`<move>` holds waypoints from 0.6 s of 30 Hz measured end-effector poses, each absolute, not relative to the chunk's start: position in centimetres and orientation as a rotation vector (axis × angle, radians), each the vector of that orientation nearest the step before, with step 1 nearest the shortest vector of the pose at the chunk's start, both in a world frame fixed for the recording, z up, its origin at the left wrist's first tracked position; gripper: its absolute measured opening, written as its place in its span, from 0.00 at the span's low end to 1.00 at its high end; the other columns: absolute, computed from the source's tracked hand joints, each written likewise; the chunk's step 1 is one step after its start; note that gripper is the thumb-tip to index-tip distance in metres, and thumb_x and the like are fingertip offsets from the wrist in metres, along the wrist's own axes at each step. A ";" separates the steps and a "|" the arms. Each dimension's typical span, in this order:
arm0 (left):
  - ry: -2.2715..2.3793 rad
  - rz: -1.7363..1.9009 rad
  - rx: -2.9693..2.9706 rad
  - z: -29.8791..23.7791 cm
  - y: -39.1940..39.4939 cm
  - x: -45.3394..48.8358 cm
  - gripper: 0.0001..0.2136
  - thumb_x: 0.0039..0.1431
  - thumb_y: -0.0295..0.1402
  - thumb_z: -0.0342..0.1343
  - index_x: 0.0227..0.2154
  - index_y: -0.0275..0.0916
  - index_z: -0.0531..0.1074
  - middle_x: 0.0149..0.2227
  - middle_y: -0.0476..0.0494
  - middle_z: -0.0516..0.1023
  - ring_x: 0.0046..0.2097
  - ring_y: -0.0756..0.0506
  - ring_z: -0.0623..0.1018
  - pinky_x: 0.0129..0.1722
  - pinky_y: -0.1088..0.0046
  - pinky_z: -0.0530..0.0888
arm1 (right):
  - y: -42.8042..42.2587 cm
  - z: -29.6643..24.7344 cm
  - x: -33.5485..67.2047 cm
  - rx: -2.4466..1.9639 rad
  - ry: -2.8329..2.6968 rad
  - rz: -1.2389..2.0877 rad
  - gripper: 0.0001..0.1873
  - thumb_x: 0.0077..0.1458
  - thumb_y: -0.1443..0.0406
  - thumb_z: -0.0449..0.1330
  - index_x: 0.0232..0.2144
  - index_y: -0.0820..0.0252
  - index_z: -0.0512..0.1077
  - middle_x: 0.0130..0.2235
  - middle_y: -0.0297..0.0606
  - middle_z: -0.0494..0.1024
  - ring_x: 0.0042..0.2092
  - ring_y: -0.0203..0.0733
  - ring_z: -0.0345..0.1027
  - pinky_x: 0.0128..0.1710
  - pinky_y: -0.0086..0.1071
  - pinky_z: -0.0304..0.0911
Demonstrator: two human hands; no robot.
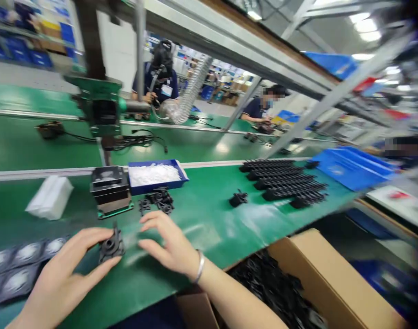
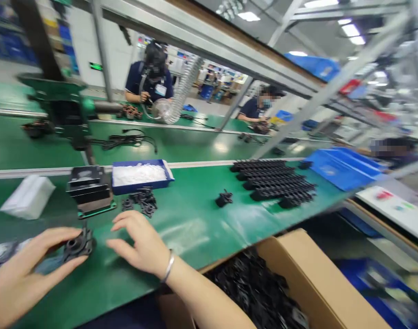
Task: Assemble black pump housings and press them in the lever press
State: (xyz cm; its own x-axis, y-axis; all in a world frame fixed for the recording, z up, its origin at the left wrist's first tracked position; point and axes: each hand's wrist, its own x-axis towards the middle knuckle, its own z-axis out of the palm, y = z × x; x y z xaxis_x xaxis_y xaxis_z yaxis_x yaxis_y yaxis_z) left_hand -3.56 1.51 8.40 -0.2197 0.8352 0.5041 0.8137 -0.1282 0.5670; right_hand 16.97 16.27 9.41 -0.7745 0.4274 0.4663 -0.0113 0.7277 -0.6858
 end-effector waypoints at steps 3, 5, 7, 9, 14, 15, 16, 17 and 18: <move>2.093 1.399 1.991 12.9 3.9 -5.9 0.16 0.58 0.44 0.62 0.47 0.45 0.72 0.45 0.46 0.78 0.46 0.43 0.79 0.49 0.67 0.77 | 18.9 11.2 17.0 -0.324 -2.422 0.839 0.06 0.62 0.65 0.60 0.42 0.57 0.70 0.48 0.40 0.73 0.52 0.39 0.68 0.54 0.36 0.65; 2.097 1.489 1.947 14.5 6.0 -7.6 0.17 0.57 0.43 0.64 0.46 0.43 0.72 0.45 0.45 0.77 0.47 0.44 0.77 0.48 0.68 0.77 | 20.9 13.1 16.2 -0.309 -2.384 0.697 0.04 0.62 0.66 0.59 0.41 0.56 0.70 0.47 0.40 0.73 0.51 0.39 0.68 0.52 0.36 0.66; 2.035 1.519 1.881 15.1 8.4 -9.2 0.17 0.56 0.43 0.64 0.45 0.41 0.72 0.44 0.44 0.77 0.46 0.43 0.77 0.46 0.67 0.78 | 22.7 15.6 15.1 -0.291 -2.261 0.500 0.04 0.62 0.67 0.59 0.40 0.56 0.71 0.45 0.41 0.74 0.50 0.41 0.68 0.52 0.39 0.66; 1.982 1.545 1.810 15.0 10.6 -10.3 0.17 0.55 0.44 0.64 0.42 0.40 0.73 0.41 0.43 0.76 0.43 0.43 0.78 0.44 0.66 0.79 | 24.4 18.7 13.5 -0.255 -2.102 0.338 0.04 0.61 0.66 0.59 0.40 0.56 0.70 0.44 0.41 0.73 0.50 0.43 0.68 0.51 0.42 0.66; 1.995 1.556 1.785 14.3 14.1 -11.9 0.20 0.53 0.48 0.63 0.42 0.39 0.72 0.41 0.44 0.77 0.41 0.44 0.79 0.43 0.66 0.80 | 29.4 28.1 6.7 -0.057 -1.882 0.298 0.22 0.64 0.59 0.56 0.59 0.51 0.58 0.56 0.44 0.67 0.56 0.44 0.68 0.54 0.44 0.69; 1.998 1.546 1.792 14.4 14.4 -12.0 0.21 0.52 0.49 0.63 0.42 0.39 0.72 0.41 0.44 0.77 0.40 0.44 0.79 0.42 0.66 0.80 | 30.3 30.2 5.3 -0.021 -1.890 0.277 0.27 0.65 0.57 0.54 0.63 0.49 0.52 0.58 0.44 0.65 0.58 0.44 0.66 0.56 0.44 0.68; 1.997 1.536 1.801 14.5 14.5 -12.1 0.22 0.52 0.51 0.62 0.41 0.39 0.72 0.40 0.44 0.77 0.39 0.44 0.79 0.41 0.66 0.80 | 30.9 32.2 4.1 -0.006 -1.901 0.252 0.31 0.66 0.56 0.53 0.65 0.48 0.45 0.58 0.44 0.64 0.60 0.43 0.65 0.57 0.43 0.68; 1.984 1.530 1.811 14.7 14.6 -12.1 0.22 0.51 0.52 0.62 0.40 0.39 0.72 0.39 0.44 0.77 0.38 0.44 0.79 0.41 0.66 0.80 | 31.3 34.0 3.2 -0.010 -1.915 0.225 0.33 0.67 0.57 0.51 0.67 0.49 0.40 0.58 0.45 0.65 0.60 0.41 0.65 0.57 0.40 0.68; 1.977 1.521 1.822 14.9 14.6 -12.1 0.23 0.51 0.53 0.62 0.39 0.38 0.72 0.38 0.44 0.77 0.37 0.44 0.79 0.40 0.65 0.80 | 31.5 35.5 2.7 -0.028 -1.947 0.186 0.34 0.69 0.57 0.49 0.68 0.51 0.36 0.56 0.45 0.66 0.58 0.39 0.66 0.57 0.37 0.69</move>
State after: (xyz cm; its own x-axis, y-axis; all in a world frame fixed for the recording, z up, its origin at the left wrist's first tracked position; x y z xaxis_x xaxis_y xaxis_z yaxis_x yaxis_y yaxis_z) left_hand -12.13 14.58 14.88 -0.3030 0.7803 0.5471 0.7287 -0.1803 0.6607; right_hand 2.72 31.46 35.50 -0.3752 0.1073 0.9207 -0.0687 0.9873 -0.1430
